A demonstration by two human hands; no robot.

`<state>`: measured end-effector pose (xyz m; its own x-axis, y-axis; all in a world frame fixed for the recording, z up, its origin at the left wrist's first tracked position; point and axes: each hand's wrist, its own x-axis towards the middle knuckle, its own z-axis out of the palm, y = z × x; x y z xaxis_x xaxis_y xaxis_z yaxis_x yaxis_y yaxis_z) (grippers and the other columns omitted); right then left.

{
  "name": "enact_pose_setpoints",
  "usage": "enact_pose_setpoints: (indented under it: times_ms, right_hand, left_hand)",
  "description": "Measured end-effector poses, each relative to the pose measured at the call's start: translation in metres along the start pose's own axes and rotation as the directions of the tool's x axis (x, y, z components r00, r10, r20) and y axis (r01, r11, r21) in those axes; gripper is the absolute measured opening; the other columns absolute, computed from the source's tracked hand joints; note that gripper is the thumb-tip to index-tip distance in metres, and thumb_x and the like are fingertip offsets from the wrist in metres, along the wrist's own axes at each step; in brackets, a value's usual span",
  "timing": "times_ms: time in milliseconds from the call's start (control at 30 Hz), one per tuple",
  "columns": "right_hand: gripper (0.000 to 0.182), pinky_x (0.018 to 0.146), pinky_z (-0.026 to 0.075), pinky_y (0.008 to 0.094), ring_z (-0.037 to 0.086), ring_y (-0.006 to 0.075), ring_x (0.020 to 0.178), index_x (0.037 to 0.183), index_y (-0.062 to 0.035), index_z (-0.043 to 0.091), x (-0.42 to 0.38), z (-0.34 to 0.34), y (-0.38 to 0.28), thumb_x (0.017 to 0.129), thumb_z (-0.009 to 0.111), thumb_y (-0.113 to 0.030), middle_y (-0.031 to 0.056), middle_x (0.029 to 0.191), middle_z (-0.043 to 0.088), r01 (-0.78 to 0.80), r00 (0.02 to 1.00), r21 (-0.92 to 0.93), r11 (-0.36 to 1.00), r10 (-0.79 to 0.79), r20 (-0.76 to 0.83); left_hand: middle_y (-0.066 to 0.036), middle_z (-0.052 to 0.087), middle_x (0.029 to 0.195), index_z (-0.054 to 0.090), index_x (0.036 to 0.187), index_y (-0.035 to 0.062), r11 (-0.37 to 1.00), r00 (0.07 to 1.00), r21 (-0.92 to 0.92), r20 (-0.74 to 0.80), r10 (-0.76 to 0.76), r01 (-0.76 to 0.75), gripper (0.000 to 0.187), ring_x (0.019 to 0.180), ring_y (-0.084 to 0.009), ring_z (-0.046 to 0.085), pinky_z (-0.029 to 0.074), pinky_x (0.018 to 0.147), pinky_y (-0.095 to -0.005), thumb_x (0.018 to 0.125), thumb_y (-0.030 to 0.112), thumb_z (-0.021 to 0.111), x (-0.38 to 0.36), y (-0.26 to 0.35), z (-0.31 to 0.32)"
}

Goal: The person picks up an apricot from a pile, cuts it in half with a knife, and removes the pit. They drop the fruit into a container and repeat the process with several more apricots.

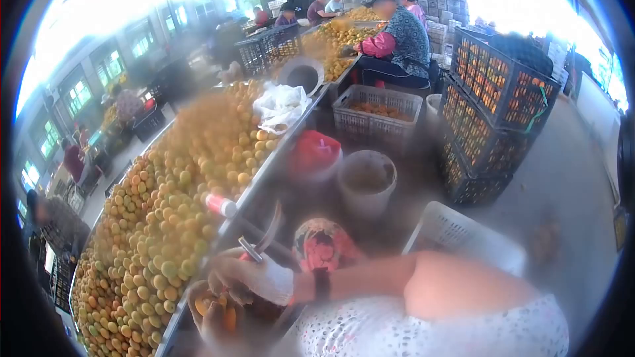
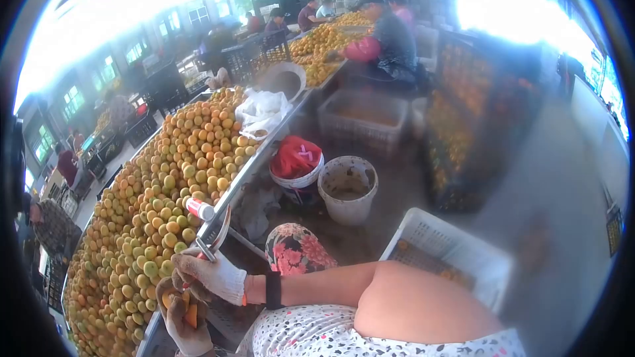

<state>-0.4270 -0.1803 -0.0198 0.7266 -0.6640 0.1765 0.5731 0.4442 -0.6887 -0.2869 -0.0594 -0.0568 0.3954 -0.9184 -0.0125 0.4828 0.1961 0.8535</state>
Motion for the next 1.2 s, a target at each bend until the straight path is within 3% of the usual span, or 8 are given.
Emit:
enact_pose_setpoints:
  times_ms: [233,400,433,533,633,800,1100,1200]
  right_hand:
    - [0.035,0.035,0.034,0.0254,0.049,0.0117,0.041,0.07,-0.0078,0.053,0.004,-0.001,0.012,0.1,0.053,-0.028,0.0051,0.073,0.063,-0.086,0.987,0.041,0.995,0.09,-0.136]
    - [0.032,0.035,0.035,0.0303,0.05,0.0166,0.043,0.07,-0.0094,0.054,0.003,0.002,0.006,0.096,0.056,-0.029,0.0071,0.071,0.064,-0.122,0.914,0.114,0.986,0.157,-0.375]
    - [0.03,0.036,0.036,0.0303,0.053,0.0171,0.049,0.071,-0.0097,0.055,0.003,-0.006,0.01,0.095,0.056,-0.027,0.007,0.071,0.063,-0.144,0.875,0.128,0.981,0.186,-0.447]
    - [0.014,0.053,0.047,0.0312,0.061,0.0177,0.07,0.078,-0.0088,0.056,0.008,-0.025,0.019,0.089,0.056,-0.017,0.0069,0.078,0.062,-0.008,0.96,-0.452,0.892,-0.12,-0.253]
    - [0.035,0.055,0.048,0.0285,0.057,0.0144,0.06,0.075,-0.008,0.051,0.015,-0.027,0.015,0.102,0.049,-0.03,0.0094,0.088,0.064,0.063,0.973,-0.219,0.974,-0.108,-0.202]
    - [0.024,0.044,0.043,0.0228,0.054,0.0099,0.048,0.086,-0.0042,0.062,0.032,-0.045,0.025,0.096,0.058,-0.025,0.0049,0.072,0.062,-0.133,0.937,-0.422,0.897,-0.026,-0.35]
    - [0.024,0.047,0.045,0.0234,0.058,0.0106,0.053,0.084,-0.0053,0.061,0.044,-0.054,0.043,0.097,0.059,-0.025,0.0072,0.083,0.067,-0.266,0.934,-0.405,0.875,0.129,-0.334]
    - [0.025,0.046,0.043,0.0229,0.056,0.0107,0.051,0.081,-0.0049,0.06,0.052,-0.056,0.059,0.097,0.058,-0.024,0.0083,0.083,0.067,-0.316,0.922,-0.397,0.862,0.181,-0.341]
  left_hand:
    - [-0.016,0.06,0.096,0.051,0.107,0.0012,0.946,0.968,0.203,0.037,0.25,-0.252,0.033,0.075,-0.0202,0.059,0.048,0.066,-0.0302,0.074,-0.006,0.053,0.019,-0.006,0.032]
    - [-0.01,0.06,0.098,0.049,0.124,0.0063,0.038,0.631,0.697,0.623,0.463,-0.716,0.043,0.086,-0.0243,0.064,0.052,0.073,-0.0344,0.082,0.002,0.06,0.04,-0.006,0.014]
    - [-0.017,0.063,0.102,0.052,0.121,0.0055,0.331,0.853,0.801,0.389,0.347,-0.5,0.043,0.094,-0.0282,0.065,0.052,0.08,-0.0389,0.08,0.003,0.064,0.043,-0.021,0.002]
    - [-0.022,0.069,0.094,0.055,0.126,0.0084,0.145,0.832,0.893,0.325,0.45,-0.427,0.042,0.084,-0.0414,0.068,0.053,0.07,-0.0461,0.088,0.019,0.068,0.058,-0.018,0.005]
    - [-0.006,0.06,0.068,0.06,0.105,0.0038,0.707,0.989,0.704,-0.043,0.144,-0.072,0.026,0.054,-0.0153,0.056,0.048,0.055,-0.0321,0.085,0.018,0.069,0.068,-0.018,-0.038]
    - [-0.006,0.058,0.069,0.062,0.101,0.0067,0.517,0.89,0.851,-0.159,0.428,-0.096,0.023,0.052,-0.0135,0.053,0.044,0.049,-0.0302,0.085,0.02,0.071,0.067,-0.014,-0.126]
    - [-0.024,0.067,0.1,0.062,0.112,0.0003,-0.171,0.552,0.742,-0.303,0.777,0.648,0.041,0.091,-0.0377,0.067,0.051,0.079,-0.0426,0.084,0.029,0.073,-0.084,0.098,-0.353]
    - [-0.028,0.058,0.128,0.057,0.129,-0.0006,-0.085,0.404,0.65,-0.36,0.841,0.755,0.057,0.118,-0.0414,0.055,0.043,0.101,-0.0446,0.085,0.034,0.07,-0.079,0.143,-0.329]
